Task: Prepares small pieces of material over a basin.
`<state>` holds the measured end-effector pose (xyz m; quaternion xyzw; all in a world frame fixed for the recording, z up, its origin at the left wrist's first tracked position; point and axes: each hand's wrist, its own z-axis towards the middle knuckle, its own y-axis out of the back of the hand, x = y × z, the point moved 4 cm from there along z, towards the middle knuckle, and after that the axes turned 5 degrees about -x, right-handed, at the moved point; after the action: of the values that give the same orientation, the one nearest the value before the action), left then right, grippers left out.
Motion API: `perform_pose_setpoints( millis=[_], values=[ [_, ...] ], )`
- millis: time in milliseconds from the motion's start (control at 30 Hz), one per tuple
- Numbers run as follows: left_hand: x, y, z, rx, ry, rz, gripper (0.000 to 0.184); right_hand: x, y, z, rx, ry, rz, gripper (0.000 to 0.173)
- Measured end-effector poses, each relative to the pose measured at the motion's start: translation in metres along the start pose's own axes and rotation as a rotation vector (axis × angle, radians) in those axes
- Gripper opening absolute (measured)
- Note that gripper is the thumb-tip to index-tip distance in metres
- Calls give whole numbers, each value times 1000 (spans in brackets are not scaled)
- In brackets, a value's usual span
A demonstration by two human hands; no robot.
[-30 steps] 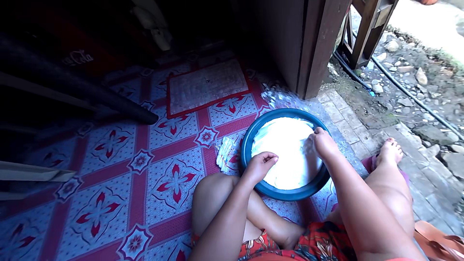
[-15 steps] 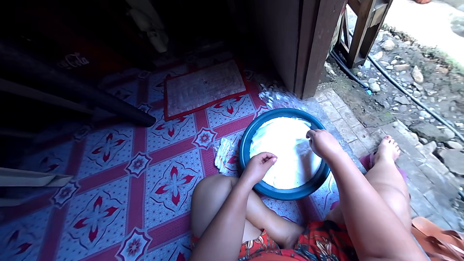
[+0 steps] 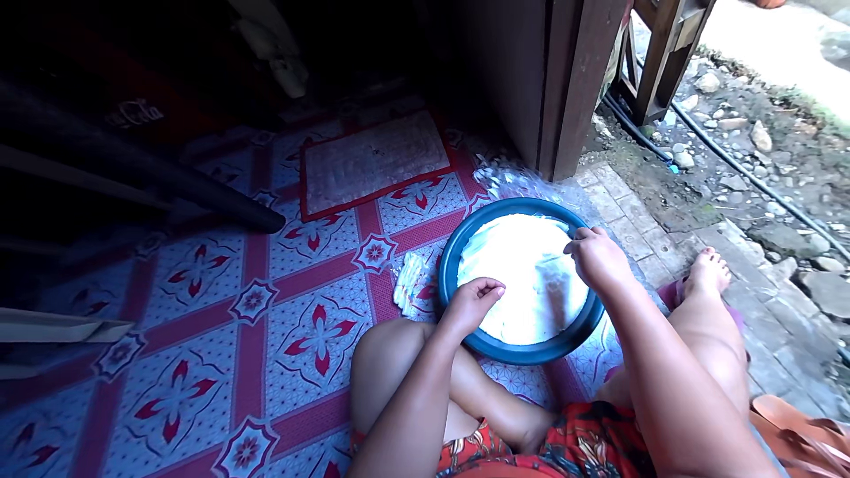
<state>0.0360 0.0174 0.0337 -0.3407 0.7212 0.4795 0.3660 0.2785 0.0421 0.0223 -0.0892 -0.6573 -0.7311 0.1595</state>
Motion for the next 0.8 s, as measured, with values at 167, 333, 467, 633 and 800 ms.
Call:
perform_pose_setpoints(
  millis=[167,333,467,633,800],
  values=[
    [-1,0,0,2,20,14,17,6,2,-1,57,-62,-29,22],
    [-3,-3,-1,14,30,23,17,25,-23,1,199,-56,-29,24],
    [-2,-2,-1,15,52,41,18,32,-31,2,219,-56,-36,23],
    [-2,-1,0,9,58,56,18,27,-34,4,254,-101,-39,25],
    [-2,-2,0,14,78,76,19,29,-31,5,218,-91,-1,23]
  ],
)
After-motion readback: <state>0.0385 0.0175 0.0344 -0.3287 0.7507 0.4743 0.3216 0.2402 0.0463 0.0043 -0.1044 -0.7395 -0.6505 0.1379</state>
